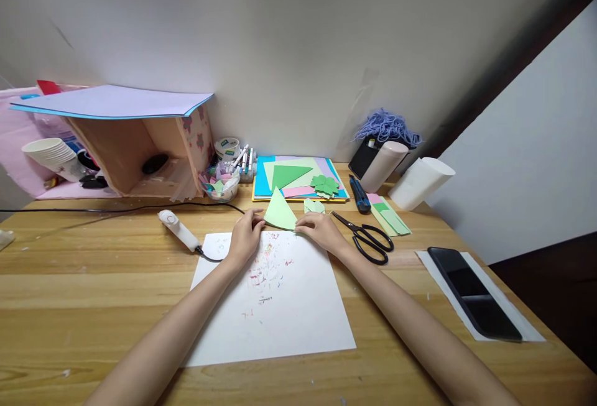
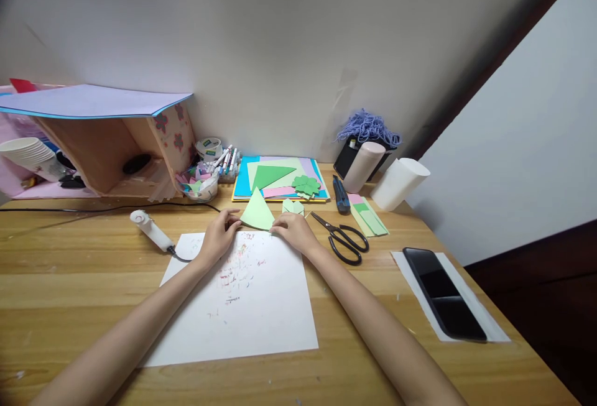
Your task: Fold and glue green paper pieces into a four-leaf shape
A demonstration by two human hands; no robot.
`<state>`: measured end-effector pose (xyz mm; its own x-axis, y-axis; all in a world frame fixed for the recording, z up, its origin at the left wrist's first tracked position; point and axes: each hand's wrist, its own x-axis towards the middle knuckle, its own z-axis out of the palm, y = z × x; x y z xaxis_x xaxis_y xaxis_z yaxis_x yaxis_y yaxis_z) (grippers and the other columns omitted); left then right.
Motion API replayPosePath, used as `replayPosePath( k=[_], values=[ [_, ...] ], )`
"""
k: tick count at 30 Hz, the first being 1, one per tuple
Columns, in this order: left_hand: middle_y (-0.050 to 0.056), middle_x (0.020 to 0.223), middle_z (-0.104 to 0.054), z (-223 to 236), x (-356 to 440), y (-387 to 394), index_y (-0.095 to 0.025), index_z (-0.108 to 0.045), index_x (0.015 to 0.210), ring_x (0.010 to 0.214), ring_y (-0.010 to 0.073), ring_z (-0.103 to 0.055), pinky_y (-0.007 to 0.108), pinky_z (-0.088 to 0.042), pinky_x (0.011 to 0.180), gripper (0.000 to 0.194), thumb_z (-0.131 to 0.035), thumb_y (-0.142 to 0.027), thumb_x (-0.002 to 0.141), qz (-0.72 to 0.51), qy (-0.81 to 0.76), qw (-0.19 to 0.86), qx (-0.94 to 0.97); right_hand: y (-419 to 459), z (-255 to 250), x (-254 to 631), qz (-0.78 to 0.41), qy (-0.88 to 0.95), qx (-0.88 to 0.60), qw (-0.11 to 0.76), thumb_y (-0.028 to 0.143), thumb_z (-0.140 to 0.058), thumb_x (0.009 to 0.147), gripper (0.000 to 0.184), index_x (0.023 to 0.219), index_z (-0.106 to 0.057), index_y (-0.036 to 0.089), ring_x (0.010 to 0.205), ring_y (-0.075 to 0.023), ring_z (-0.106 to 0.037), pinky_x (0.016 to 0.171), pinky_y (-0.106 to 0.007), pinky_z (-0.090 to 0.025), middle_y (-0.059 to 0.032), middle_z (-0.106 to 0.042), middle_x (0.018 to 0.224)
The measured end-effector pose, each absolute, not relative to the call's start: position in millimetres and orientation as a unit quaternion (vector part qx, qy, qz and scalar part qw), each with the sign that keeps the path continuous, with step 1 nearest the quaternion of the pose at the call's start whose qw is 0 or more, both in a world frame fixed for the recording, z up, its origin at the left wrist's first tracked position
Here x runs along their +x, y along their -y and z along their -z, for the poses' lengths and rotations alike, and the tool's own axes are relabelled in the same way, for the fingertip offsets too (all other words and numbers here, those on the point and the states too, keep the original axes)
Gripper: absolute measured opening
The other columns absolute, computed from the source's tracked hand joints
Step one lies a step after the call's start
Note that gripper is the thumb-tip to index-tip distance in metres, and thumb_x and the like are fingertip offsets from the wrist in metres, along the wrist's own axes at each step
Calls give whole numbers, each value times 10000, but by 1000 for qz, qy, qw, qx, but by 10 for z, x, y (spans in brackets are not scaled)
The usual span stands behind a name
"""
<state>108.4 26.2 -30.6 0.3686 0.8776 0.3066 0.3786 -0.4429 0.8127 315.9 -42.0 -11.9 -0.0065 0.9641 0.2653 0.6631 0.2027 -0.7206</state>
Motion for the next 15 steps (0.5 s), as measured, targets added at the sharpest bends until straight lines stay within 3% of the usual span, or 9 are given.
replayPosePath(
  k=[9,15],
  values=[
    [38,852,-664,310,1088,-251,-206,-498,1042,803,183,-622,315,-453,744,233,-476,-271,819,-382,-411,348,751,476,147,3170,-118,705,-591,375,198,-486,820,176,745,-644,185,722,-175,-594,684,-297,-451,-56,-654,776],
    [67,911,-623,290,1099,-248,-185,-490,1033,842,194,-593,343,-445,764,244,-463,-315,828,-383,-442,314,748,556,102,3075,-62,643,-583,492,203,-441,833,146,820,-585,186,804,-177,-574,687,-284,-478,-75,-610,864]
  ],
)
